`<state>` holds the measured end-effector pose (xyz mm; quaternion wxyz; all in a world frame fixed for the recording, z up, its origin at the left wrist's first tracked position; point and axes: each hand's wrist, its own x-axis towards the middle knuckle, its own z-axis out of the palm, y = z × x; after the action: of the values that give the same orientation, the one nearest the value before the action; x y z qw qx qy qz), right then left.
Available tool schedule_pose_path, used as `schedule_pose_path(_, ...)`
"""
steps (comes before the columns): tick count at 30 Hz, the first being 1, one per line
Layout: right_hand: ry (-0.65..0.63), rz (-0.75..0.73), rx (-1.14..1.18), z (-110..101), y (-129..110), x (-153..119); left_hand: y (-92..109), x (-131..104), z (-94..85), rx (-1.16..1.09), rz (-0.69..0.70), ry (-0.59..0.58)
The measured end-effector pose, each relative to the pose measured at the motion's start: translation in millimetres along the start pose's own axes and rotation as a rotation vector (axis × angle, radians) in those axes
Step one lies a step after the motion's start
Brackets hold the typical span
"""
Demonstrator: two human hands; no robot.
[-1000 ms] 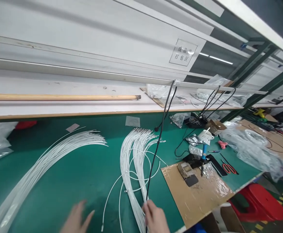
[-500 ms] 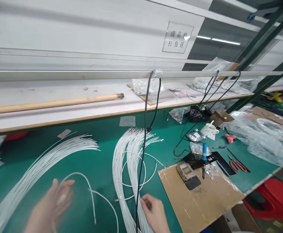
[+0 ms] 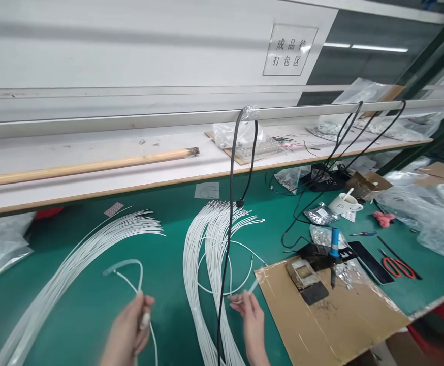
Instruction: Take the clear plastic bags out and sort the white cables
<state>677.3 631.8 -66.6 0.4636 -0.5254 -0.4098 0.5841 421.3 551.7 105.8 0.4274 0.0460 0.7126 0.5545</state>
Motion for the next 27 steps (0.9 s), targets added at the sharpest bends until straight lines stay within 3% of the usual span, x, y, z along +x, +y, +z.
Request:
schedule_pose_path(3,0.166,0.089,0.274,-30.5,2.1,-26.7,-65.4,11.5,23.4,0.065,-0.15,-0.104)
schedule_pose_path(6,0.207,0.121,0.464,-47.5,-5.8,-51.6,-97.9,25.5,43.5,0.128,-0.157,-0.17)
schedule_pose_path(9,0.197,0.12,0.564,-51.6,-20.4,-65.4,-103.1,47.3,68.6,0.206,-0.009,-0.154)
schedule_pose_path(12,0.197,0.125,0.568,-52.6,-37.2,-66.5,-94.3,73.3,96.7,0.343,0.135,-0.14)
schedule_pose_path(15,0.201,0.167,0.491,-54.8,-59.4,-48.4,-81.0,93.4,120.0,0.493,0.221,-0.187)
schedule_pose_path(17,0.159,0.205,0.426,-52.6,-80.4,-19.7,-71.9,100.2,129.9,0.56,0.267,-0.241)
schedule_pose_path(21,-0.046,0.307,0.361,-18.5,-135.5,72.0,-54.2,101.6,138.9,0.594,0.356,-0.339)
schedule_pose_path(24,-0.149,0.319,0.395,37.5,-175.4,138.7,-40.7,97.9,144.8,0.531,0.377,-0.414)
schedule_pose_path(27,-0.196,0.305,0.461,101.2,-197.3,176.8,-26.3,94.6,157.9,0.403,0.339,-0.508)
